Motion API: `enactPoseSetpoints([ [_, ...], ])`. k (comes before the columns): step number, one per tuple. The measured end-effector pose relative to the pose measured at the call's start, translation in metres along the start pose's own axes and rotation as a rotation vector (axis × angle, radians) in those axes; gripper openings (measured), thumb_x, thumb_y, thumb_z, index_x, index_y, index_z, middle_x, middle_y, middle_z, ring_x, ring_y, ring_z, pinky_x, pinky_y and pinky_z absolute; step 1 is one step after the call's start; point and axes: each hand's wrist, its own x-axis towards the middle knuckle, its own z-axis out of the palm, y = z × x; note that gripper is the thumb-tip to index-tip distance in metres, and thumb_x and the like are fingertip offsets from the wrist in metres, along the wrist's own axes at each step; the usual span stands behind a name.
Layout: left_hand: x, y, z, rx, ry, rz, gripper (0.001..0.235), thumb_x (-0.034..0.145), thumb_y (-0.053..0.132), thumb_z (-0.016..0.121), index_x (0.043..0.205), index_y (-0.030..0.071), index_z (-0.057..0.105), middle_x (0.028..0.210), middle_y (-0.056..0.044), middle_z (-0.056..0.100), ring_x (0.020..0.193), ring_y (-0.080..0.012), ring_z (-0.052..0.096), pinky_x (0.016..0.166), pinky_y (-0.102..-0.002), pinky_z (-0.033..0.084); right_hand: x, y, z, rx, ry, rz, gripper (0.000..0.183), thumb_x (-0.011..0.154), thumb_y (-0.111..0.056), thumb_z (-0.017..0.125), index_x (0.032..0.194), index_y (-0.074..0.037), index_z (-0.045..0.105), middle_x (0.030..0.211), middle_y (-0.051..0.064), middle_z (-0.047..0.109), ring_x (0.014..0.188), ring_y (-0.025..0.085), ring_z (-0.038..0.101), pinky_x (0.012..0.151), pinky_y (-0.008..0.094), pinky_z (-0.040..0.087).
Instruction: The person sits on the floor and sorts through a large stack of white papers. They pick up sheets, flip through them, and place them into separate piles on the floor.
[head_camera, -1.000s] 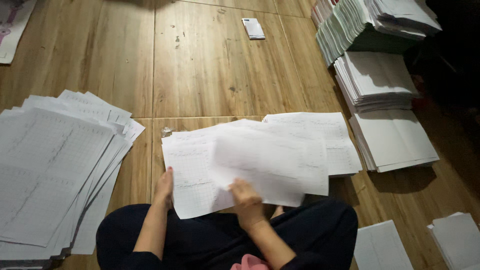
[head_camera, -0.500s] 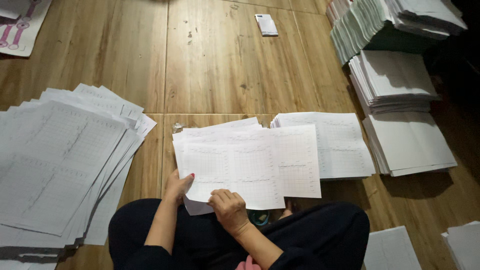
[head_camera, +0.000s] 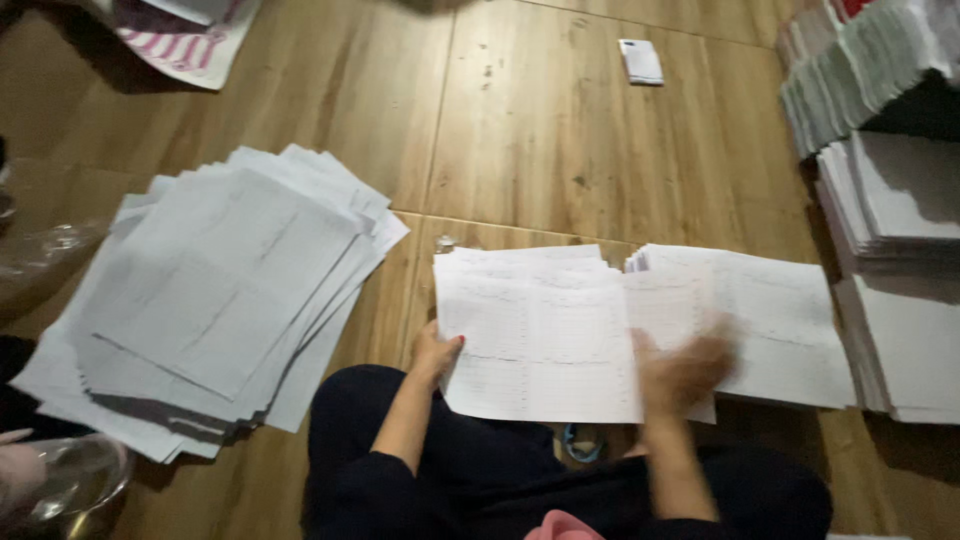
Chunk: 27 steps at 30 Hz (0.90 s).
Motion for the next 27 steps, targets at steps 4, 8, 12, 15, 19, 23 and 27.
enactPoseSetpoints([
  [4, 0.010, 0.003, 0.001, 0.058, -0.010, 0.032, 0.044, 0.063, 0.028, 0.075, 0.104, 0.017, 0.062, 0.093, -0.009, 0.067, 0.094, -0.0294, 0.062, 0.075, -0.039, 0.052, -0.006, 0.128, 0.040, -0.263, -0.218, 0.318, 0.057, 0.069, -0.040, 0.074, 0.107, -0.003, 0.054, 0.120, 0.018, 0.046, 0.113, 0.040, 0.043, 0.091, 0.050, 0.031],
  [8, 0.001, 0.005, -0.003, 0.162, 0.015, -0.024, 0.049, 0.068, 0.026, 0.070, 0.114, 0.016, 0.059, 0.101, -0.014, 0.065, 0.101, -0.0319, 0.059, 0.082, -0.043, 0.050, -0.005, 0.159, 0.021, 0.003, -0.153, 0.142, 0.024, 0.079, 0.004, 0.050, 0.092, -0.016, 0.054, 0.080, 0.004, 0.061, 0.079, 0.027, 0.062, 0.070, 0.035, 0.046],
  [12, 0.002, 0.000, -0.005, 0.192, 0.030, -0.053, 0.046, 0.067, 0.028, 0.070, 0.112, 0.023, 0.059, 0.099, -0.007, 0.066, 0.099, -0.0278, 0.061, 0.081, -0.040, 0.051, 0.050, 0.153, -0.045, -0.128, 0.213, -0.100, 0.009, 0.109, -0.013, 0.061, 0.102, -0.017, 0.064, 0.087, -0.002, 0.064, 0.079, 0.021, 0.064, 0.073, 0.027, 0.047],
  [15, 0.013, -0.005, 0.000, 0.235, 0.026, -0.048, 0.046, 0.068, 0.028, 0.069, 0.112, 0.024, 0.059, 0.100, -0.006, 0.066, 0.100, -0.0264, 0.060, 0.082, -0.039, 0.051, 0.084, 0.138, -0.061, 0.091, 0.495, -0.301, 0.012, 0.112, -0.004, 0.068, 0.106, 0.005, 0.062, 0.094, 0.022, 0.065, 0.080, 0.036, 0.060, 0.073, 0.044, 0.045],
  [19, 0.013, -0.006, 0.002, 0.215, 0.031, -0.044, 0.038, 0.071, 0.032, 0.063, 0.108, 0.022, 0.062, 0.099, -0.007, 0.066, 0.101, -0.0275, 0.060, 0.083, -0.041, 0.049, 0.080, 0.118, -0.004, 0.462, 0.034, 0.115, 0.011, 0.089, 0.006, 0.053, 0.095, 0.000, 0.060, 0.083, 0.015, 0.059, 0.075, 0.028, 0.056, 0.071, 0.039, 0.042],
  [23, -0.014, 0.022, -0.015, 0.015, -0.018, -0.112, 0.056, 0.086, 0.045, 0.035, 0.117, 0.004, 0.056, 0.121, -0.022, 0.054, 0.119, -0.0381, 0.044, 0.100, -0.048, 0.033, 0.023, 0.111, 0.099, 0.554, -0.396, 0.361, 0.014, 0.083, -0.017, 0.061, 0.078, -0.004, 0.060, 0.062, 0.013, 0.055, 0.058, 0.022, 0.049, 0.056, 0.036, 0.037],
  [27, -0.059, 0.074, -0.033, -0.152, 0.016, -0.271, 0.082, 0.084, 0.066, 0.026, 0.127, 0.000, 0.048, 0.132, -0.023, 0.044, 0.127, -0.0333, 0.034, 0.105, -0.043, 0.027, 0.005, 0.124, 0.133, 0.404, -0.374, 0.350, 0.012, 0.079, -0.019, 0.065, 0.077, -0.008, 0.061, 0.051, 0.010, 0.050, 0.047, 0.022, 0.047, 0.047, 0.034, 0.034],
])
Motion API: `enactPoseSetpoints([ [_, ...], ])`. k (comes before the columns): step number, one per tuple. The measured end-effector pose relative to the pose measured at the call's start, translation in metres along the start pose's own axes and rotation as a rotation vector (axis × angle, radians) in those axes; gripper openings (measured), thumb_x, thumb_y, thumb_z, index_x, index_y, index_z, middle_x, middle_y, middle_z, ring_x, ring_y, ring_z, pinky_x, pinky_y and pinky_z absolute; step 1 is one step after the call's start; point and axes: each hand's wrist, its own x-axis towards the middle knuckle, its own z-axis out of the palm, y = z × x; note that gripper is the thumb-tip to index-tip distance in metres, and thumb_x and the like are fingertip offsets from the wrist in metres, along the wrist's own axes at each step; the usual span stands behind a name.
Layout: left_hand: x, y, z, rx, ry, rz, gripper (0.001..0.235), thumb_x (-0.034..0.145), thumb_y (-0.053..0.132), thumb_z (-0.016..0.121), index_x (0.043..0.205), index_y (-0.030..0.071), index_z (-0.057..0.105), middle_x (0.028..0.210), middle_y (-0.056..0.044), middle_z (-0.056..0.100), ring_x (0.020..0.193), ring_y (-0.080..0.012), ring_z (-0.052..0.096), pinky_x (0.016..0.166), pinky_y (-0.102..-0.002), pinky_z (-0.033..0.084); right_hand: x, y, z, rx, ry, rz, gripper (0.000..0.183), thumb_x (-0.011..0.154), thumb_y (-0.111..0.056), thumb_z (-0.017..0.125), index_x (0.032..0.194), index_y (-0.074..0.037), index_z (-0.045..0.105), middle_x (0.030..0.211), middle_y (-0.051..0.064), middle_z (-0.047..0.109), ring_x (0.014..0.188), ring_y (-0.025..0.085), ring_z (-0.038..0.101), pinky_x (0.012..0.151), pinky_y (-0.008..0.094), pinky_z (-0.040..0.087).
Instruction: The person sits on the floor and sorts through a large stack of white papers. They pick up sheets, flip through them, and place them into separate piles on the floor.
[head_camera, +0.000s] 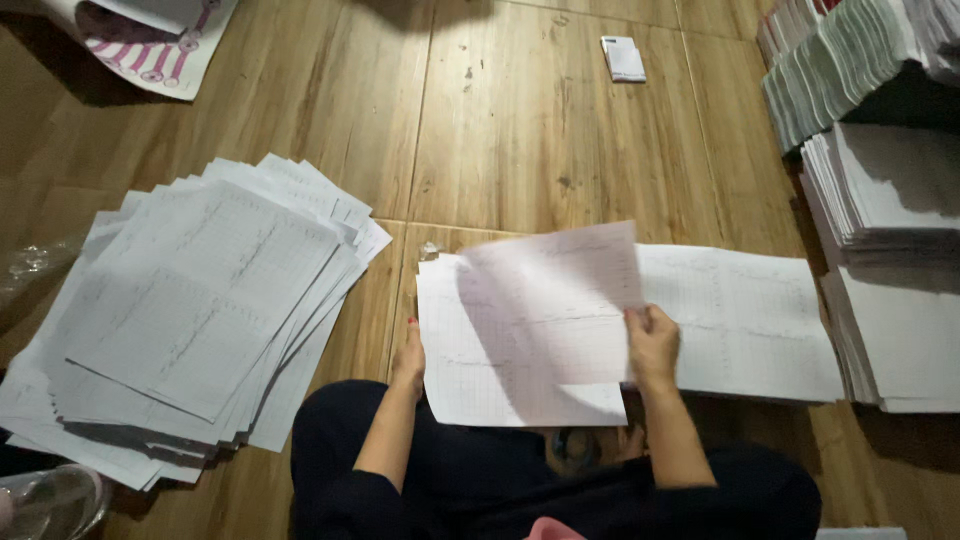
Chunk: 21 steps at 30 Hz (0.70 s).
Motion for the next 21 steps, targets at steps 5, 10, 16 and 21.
enactPoseSetpoints([
  [5, 0.008, 0.006, 0.005, 0.015, -0.050, -0.072, 0.103, 0.078, 0.078, 0.004, 0.125, -0.002, 0.049, 0.133, -0.023, 0.042, 0.127, -0.0339, 0.034, 0.106, -0.042, 0.025, -0.028, -0.131, -0.087, 0.585, -0.143, 0.071, 0.008, 0.088, -0.005, 0.056, 0.092, -0.006, 0.063, 0.075, 0.007, 0.064, 0.066, 0.013, 0.056, 0.061, 0.030, 0.049],
  [10, -0.096, 0.082, -0.009, -0.042, -0.104, -0.083, 0.093, 0.084, 0.067, 0.002, 0.123, 0.000, 0.053, 0.128, -0.021, 0.048, 0.123, -0.0332, 0.040, 0.103, -0.040, 0.031, -0.034, -0.128, -0.087, 0.872, -0.155, 0.230, 0.013, 0.085, -0.005, 0.057, 0.097, -0.003, 0.059, 0.079, 0.010, 0.064, 0.066, 0.018, 0.061, 0.062, 0.032, 0.053],
  [16, -0.089, 0.071, 0.001, -0.251, -0.090, -0.087, 0.103, 0.072, 0.080, 0.002, 0.115, 0.006, 0.060, 0.118, -0.019, 0.054, 0.114, -0.0331, 0.048, 0.094, -0.035, 0.039, -0.044, -0.077, -0.018, 0.376, -0.136, 0.181, 0.013, 0.083, -0.010, 0.059, 0.095, -0.005, 0.062, 0.085, 0.011, 0.065, 0.078, 0.026, 0.060, 0.068, 0.039, 0.048],
  [21, -0.016, 0.019, 0.002, -0.393, -0.136, -0.116, 0.109, 0.061, 0.095, 0.005, 0.105, 0.011, 0.060, 0.103, -0.015, 0.057, 0.093, -0.0296, 0.057, 0.074, -0.031, 0.049, -0.058, -0.045, 0.022, -0.315, -0.183, 0.039, 0.023, 0.088, -0.029, 0.050, 0.108, -0.020, 0.059, 0.097, 0.009, 0.067, 0.089, 0.032, 0.063, 0.076, 0.045, 0.050],
])
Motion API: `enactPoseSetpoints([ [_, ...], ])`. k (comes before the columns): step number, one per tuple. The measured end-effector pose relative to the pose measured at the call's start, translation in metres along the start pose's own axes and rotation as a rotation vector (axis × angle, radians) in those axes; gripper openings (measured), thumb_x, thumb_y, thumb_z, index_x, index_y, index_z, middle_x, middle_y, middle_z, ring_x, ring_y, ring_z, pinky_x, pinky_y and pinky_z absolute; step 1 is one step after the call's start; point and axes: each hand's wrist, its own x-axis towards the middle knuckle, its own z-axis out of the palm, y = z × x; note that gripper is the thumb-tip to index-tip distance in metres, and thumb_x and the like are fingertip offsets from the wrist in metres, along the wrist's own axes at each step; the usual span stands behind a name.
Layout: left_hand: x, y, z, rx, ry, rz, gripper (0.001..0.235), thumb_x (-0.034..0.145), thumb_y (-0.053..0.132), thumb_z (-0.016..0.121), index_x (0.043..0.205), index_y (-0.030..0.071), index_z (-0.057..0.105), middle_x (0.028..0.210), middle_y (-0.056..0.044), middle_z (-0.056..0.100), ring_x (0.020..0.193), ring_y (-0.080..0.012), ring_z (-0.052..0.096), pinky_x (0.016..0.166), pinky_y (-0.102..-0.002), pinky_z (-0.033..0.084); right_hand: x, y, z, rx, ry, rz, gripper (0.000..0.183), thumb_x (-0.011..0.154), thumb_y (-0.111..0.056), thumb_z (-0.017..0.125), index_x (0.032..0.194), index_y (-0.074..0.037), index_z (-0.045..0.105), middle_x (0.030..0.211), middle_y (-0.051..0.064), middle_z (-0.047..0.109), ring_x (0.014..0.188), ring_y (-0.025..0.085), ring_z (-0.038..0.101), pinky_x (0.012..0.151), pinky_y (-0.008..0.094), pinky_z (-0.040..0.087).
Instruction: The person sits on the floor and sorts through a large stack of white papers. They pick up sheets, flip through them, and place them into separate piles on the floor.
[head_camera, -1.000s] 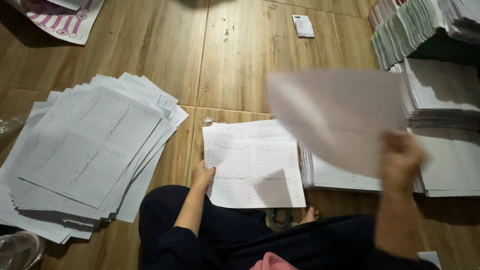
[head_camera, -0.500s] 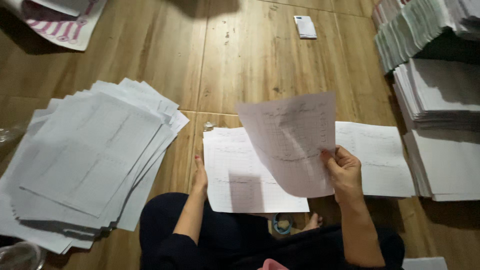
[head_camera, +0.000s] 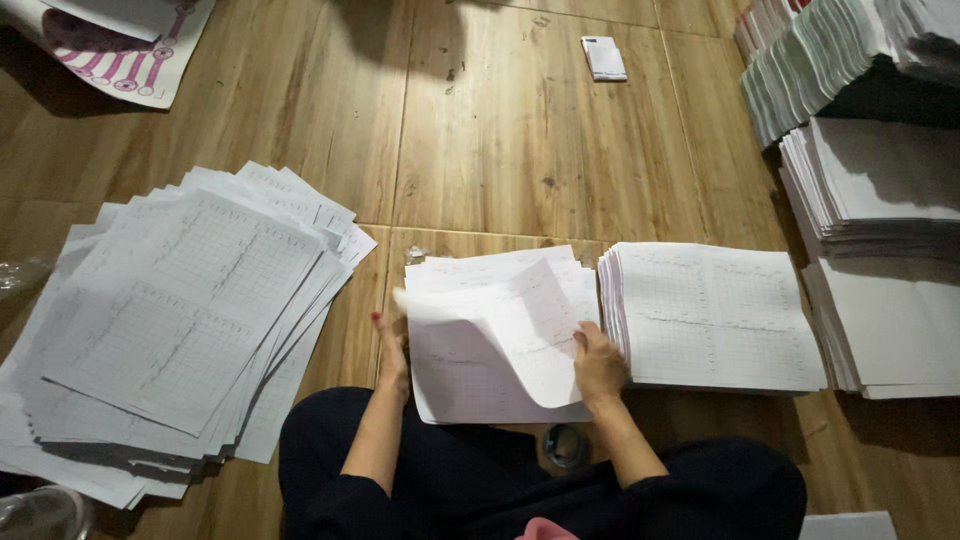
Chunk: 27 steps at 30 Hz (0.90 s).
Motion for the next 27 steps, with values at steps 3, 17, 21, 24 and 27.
enactPoseSetpoints([
  [3, 0.001, -0.007, -0.003, 0.433, 0.016, 0.106, 0.089, 0.081, 0.069, 0.025, 0.126, -0.005, 0.047, 0.128, -0.029, 0.045, 0.121, -0.0384, 0.042, 0.098, -0.043, 0.036, -0.008, -0.001, 0.004, -0.099, -0.013, -0.016, 0.023, 0.089, -0.032, 0.047, 0.109, -0.026, 0.055, 0.103, 0.002, 0.065, 0.092, 0.027, 0.064, 0.078, 0.041, 0.051],
  [17, 0.073, -0.040, -0.009, 0.736, 0.198, 0.534, 0.034, 0.067, 0.040, 0.066, 0.083, 0.011, 0.066, 0.075, -0.010, 0.068, 0.071, -0.0243, 0.065, 0.059, -0.037, 0.045, -0.127, 0.037, 0.000, -0.715, -0.364, -0.520, 0.024, 0.074, -0.023, 0.052, 0.095, -0.023, 0.062, 0.111, 0.010, 0.046, 0.095, 0.031, 0.045, 0.080, 0.051, 0.039],
  [21, 0.072, -0.041, -0.013, 0.846, 0.189, 0.524, 0.046, 0.064, 0.044, 0.063, 0.098, 0.013, 0.061, 0.081, -0.011, 0.067, 0.077, -0.0291, 0.064, 0.068, -0.038, 0.046, -0.097, 0.017, -0.043, -0.721, -0.631, -0.342, 0.027, 0.076, -0.034, 0.058, 0.103, -0.038, 0.058, 0.109, 0.001, 0.043, 0.104, 0.024, 0.043, 0.089, 0.063, 0.026],
  [24, 0.077, -0.050, -0.015, 0.459, 0.012, 0.518, 0.039, 0.064, 0.018, 0.068, 0.100, 0.007, 0.064, 0.095, -0.010, 0.068, 0.078, -0.0190, 0.064, 0.067, -0.032, 0.049, -0.059, 0.047, -0.065, -0.378, -0.063, -0.232, 0.005, 0.066, -0.026, 0.057, 0.065, -0.021, 0.059, 0.065, 0.007, 0.054, 0.063, 0.029, 0.056, 0.050, 0.043, 0.047],
  [27, 0.072, -0.042, -0.014, 0.669, 0.114, 0.386, 0.053, 0.067, 0.032, 0.071, 0.111, 0.006, 0.058, 0.101, -0.020, 0.063, 0.100, -0.0378, 0.057, 0.079, -0.047, 0.049, -0.027, 0.045, -0.107, -0.310, 0.117, -0.135, 0.036, 0.068, -0.050, 0.065, 0.058, -0.017, 0.056, 0.062, 0.005, 0.055, 0.070, 0.026, 0.058, 0.058, 0.038, 0.047],
])
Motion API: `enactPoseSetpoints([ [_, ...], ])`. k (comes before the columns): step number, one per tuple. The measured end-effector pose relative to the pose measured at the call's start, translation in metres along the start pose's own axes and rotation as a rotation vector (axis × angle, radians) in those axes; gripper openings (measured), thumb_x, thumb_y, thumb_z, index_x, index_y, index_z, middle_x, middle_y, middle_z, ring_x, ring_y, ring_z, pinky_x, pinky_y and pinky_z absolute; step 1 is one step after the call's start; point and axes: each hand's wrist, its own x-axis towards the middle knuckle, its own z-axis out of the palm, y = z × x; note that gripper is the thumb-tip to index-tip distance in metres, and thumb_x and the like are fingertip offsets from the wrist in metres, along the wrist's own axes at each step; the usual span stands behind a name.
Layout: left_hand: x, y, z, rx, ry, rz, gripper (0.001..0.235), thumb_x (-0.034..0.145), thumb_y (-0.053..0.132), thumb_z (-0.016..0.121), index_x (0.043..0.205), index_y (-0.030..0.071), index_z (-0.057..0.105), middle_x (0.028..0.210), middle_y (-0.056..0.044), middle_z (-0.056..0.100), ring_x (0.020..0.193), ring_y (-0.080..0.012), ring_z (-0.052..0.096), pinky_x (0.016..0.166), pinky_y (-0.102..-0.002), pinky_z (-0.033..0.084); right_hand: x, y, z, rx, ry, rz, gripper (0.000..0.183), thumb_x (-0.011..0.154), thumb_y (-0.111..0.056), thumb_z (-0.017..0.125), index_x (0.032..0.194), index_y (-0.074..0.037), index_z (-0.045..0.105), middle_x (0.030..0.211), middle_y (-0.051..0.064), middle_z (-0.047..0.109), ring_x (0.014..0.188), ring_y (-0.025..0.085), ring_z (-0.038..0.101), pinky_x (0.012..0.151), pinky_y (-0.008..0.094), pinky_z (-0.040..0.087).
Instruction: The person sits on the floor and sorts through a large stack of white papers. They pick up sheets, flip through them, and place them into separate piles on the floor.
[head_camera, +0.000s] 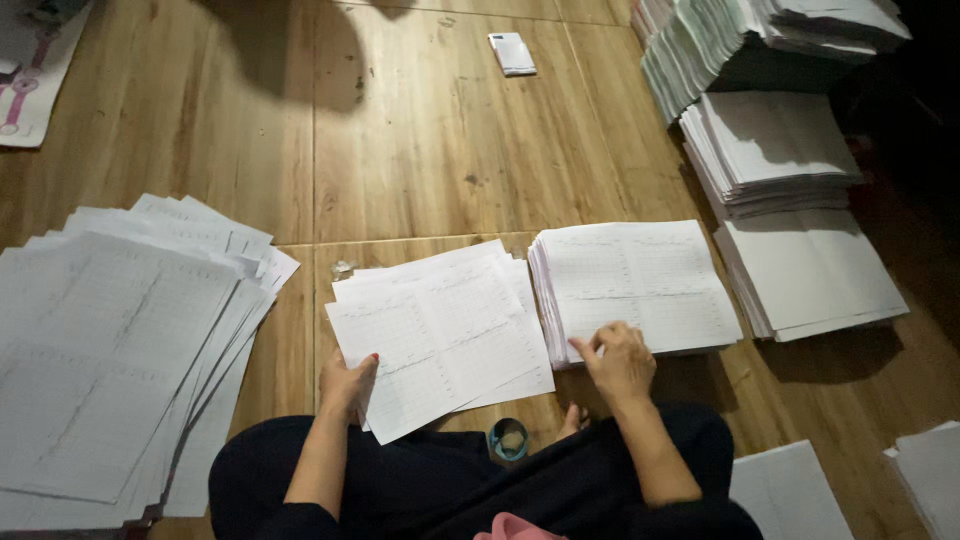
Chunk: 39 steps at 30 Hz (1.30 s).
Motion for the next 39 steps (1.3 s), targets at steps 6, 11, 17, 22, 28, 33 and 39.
enactPoseSetpoints([
  [6, -0.003, -0.002, 0.008, -0.321, -0.079, -0.044, 0.046, 0.070, 0.024, 0.072, 0.108, 0.001, 0.057, 0.096, -0.021, 0.062, 0.087, -0.0309, 0.060, 0.069, -0.040, 0.050, -0.004, -0.004, 0.019, -0.298, -0.153, -0.012, 0.082, 0.058, -0.049, 0.074, 0.122, -0.005, 0.046, 0.127, 0.013, 0.042, 0.117, 0.029, 0.042, 0.086, 0.041, 0.046],
  [11, 0.015, -0.011, 0.014, -0.380, -0.135, 0.027, 0.047, 0.071, 0.022, 0.075, 0.104, -0.007, 0.057, 0.097, -0.028, 0.061, 0.089, -0.0344, 0.060, 0.068, -0.043, 0.049, -0.016, 0.003, 0.039, -0.243, -0.142, -0.045, 0.050, 0.075, -0.034, 0.060, 0.120, -0.017, 0.048, 0.116, 0.003, 0.053, 0.108, 0.022, 0.052, 0.082, 0.036, 0.046],
  [17, 0.009, -0.007, 0.017, -0.435, -0.108, -0.032, 0.045, 0.076, 0.034, 0.071, 0.099, -0.002, 0.059, 0.088, -0.019, 0.062, 0.081, -0.0264, 0.058, 0.066, -0.042, 0.049, -0.021, -0.003, 0.049, -0.105, -0.005, -0.126, 0.045, 0.075, -0.011, 0.050, 0.113, -0.034, 0.055, 0.108, -0.002, 0.060, 0.097, 0.019, 0.060, 0.074, 0.031, 0.052],
  [22, -0.122, 0.139, -0.037, -0.673, -0.197, -0.312, 0.089, 0.074, 0.076, 0.025, 0.133, 0.011, 0.040, 0.130, -0.021, 0.043, 0.117, -0.0399, 0.044, 0.093, -0.049, 0.040, -0.051, -0.087, 0.091, 0.171, 0.008, -0.436, 0.052, 0.071, -0.005, 0.050, 0.120, -0.022, 0.054, 0.110, 0.009, 0.061, 0.100, 0.026, 0.058, 0.077, 0.035, 0.050],
  [28, -0.076, 0.091, -0.026, -0.359, -0.117, -0.082, 0.067, 0.065, 0.049, 0.061, 0.112, 0.002, 0.056, 0.109, -0.019, 0.057, 0.098, -0.0270, 0.051, 0.081, -0.037, 0.042, -0.069, -0.161, 0.068, 0.268, -0.055, -0.700, 0.041, 0.075, -0.015, 0.060, 0.116, -0.018, 0.054, 0.109, 0.009, 0.058, 0.092, 0.026, 0.058, 0.067, 0.035, 0.050],
  [33, -0.010, 0.009, -0.003, -0.267, -0.040, 0.008, 0.032, 0.067, 0.014, 0.066, 0.098, 0.008, 0.064, 0.091, -0.008, 0.068, 0.075, -0.0171, 0.060, 0.064, -0.029, 0.046, -0.026, -0.087, 0.064, 0.547, 0.163, -0.470, 0.054, 0.076, -0.040, 0.066, 0.118, -0.008, 0.053, 0.118, 0.012, 0.057, 0.109, 0.027, 0.054, 0.094, 0.039, 0.040],
  [39, 0.003, 0.003, 0.003, -0.013, -0.011, 0.065, 0.034, 0.067, 0.024, 0.064, 0.099, 0.014, 0.064, 0.091, -0.006, 0.069, 0.079, -0.0198, 0.064, 0.069, -0.032, 0.047, -0.002, 0.000, 0.073, -0.189, -0.091, 0.298, 0.109, 0.056, -0.077, 0.056, 0.133, -0.005, 0.032, 0.142, 0.015, 0.027, 0.130, 0.031, 0.025, 0.104, 0.047, 0.019],
])
